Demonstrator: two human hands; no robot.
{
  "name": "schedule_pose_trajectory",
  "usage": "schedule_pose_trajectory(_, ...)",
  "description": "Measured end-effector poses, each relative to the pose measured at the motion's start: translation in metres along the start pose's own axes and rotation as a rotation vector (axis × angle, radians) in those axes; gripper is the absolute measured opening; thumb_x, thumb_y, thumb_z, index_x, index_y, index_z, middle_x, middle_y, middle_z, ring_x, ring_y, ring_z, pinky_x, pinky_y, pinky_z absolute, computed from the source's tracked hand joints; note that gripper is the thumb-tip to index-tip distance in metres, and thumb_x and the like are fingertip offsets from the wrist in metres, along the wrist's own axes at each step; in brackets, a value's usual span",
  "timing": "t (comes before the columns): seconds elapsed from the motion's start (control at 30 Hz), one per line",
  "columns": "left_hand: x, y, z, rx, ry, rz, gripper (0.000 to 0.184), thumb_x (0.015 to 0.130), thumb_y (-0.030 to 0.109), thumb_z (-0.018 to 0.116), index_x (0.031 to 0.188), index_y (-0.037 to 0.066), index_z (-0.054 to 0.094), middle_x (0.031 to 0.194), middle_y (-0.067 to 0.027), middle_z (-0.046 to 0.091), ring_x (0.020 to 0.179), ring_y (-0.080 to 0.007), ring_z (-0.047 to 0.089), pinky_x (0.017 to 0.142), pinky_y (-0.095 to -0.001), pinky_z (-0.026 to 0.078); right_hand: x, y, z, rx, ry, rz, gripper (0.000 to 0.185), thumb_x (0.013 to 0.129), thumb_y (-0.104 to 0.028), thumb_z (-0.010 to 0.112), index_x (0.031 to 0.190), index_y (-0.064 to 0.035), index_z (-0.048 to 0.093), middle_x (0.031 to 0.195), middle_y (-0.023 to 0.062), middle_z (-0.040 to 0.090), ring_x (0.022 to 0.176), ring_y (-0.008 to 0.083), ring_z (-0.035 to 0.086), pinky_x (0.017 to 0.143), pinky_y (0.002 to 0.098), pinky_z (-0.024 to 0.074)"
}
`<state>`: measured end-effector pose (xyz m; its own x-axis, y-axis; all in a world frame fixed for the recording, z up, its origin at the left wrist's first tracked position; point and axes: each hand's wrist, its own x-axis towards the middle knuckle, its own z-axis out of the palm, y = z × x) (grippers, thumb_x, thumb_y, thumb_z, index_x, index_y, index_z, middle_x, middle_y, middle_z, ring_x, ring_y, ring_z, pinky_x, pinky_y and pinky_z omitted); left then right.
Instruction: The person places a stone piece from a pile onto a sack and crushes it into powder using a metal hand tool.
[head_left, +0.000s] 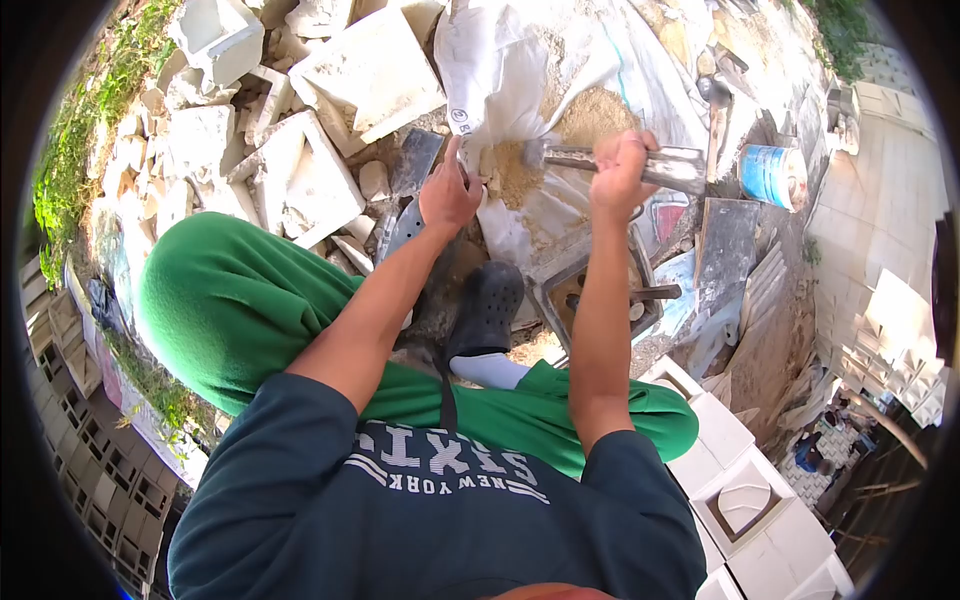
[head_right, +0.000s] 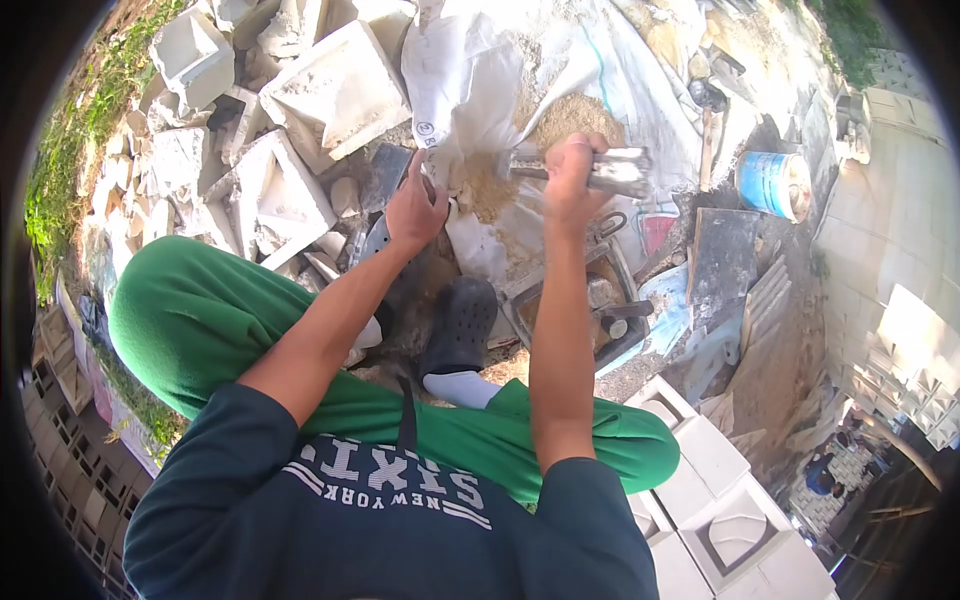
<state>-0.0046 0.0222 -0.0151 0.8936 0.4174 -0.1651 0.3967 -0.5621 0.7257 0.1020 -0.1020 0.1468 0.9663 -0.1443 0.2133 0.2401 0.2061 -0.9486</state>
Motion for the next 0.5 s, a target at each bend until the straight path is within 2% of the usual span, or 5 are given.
schedule_pose_trajectory(0.1,0.006,0.004,-0.004,-0.050,-0.023,-0.040,0.066,0.079,0.020,0.057,0.139,0.009,0.031,0.080,-0.0116,0.062,0.078,-0.0301,0.061,0.071,-0.0421,0.047,0.004,0.005,-0.006,-0.010,-0.018,0.015,0.028,0.085,-0.006,0.045,0.060,-0.0103,0.032,0.049,-0.0005,0.031,0.040,0.0104,0.027,0.041,0.0258,0.0255)
schedule_pose_trajectory(0.17,0.001,0.002,-0.004,-0.027,-0.007,-0.009,0.066,0.080,0.020,0.056,0.139,0.009,0.031,0.081,-0.0114,0.062,0.078,-0.0301,0.061,0.071,-0.0417,0.047,0.005,-0.010,-0.012,0.066,-0.071,0.085,0.023,0.083,-0.001,0.047,0.064,-0.0073,0.035,0.051,-0.0009,0.036,0.044,0.0082,0.033,0.043,0.0252,0.0272)
schedule_pose_trajectory(0.33,-0.001,0.001,-0.002,-0.019,-0.025,-0.021,0.066,0.079,0.019,0.057,0.139,0.008,0.031,0.081,-0.0119,0.062,0.078,-0.0303,0.061,0.071,-0.0420,0.048,0.001,-0.065,-0.008,0.127,-0.135,-0.039,0.024,0.084,-0.002,0.045,0.063,-0.0090,0.035,0.049,-0.0015,0.033,0.042,0.0075,0.028,0.043,0.0253,0.0271)
schedule_pose_trajectory(0.43,0.004,0.000,-0.003,-0.005,-0.021,-0.018,0.066,0.079,0.019,0.056,0.139,0.008,0.031,0.082,-0.0126,0.062,0.078,-0.0305,0.061,0.070,-0.0422,0.048,-0.017,-0.036,0.000,0.132,-0.112,-0.053,0.024,0.084,-0.003,0.045,0.063,-0.0090,0.034,0.049,-0.0014,0.033,0.043,0.0074,0.029,0.043,0.0250,0.0271)
schedule_pose_trajectory(0.5,-0.001,0.000,-0.002,0.003,-0.040,-0.021,0.066,0.079,0.019,0.056,0.139,0.007,0.031,0.083,-0.0130,0.062,0.078,-0.0305,0.061,0.070,-0.0422,0.048,-0.029,0.009,0.007,-0.107,0.073,0.002,0.029,0.083,-0.004,0.044,0.059,-0.0114,0.029,0.047,-0.0006,0.029,0.040,0.0100,0.026,0.042,0.0275,0.0256)
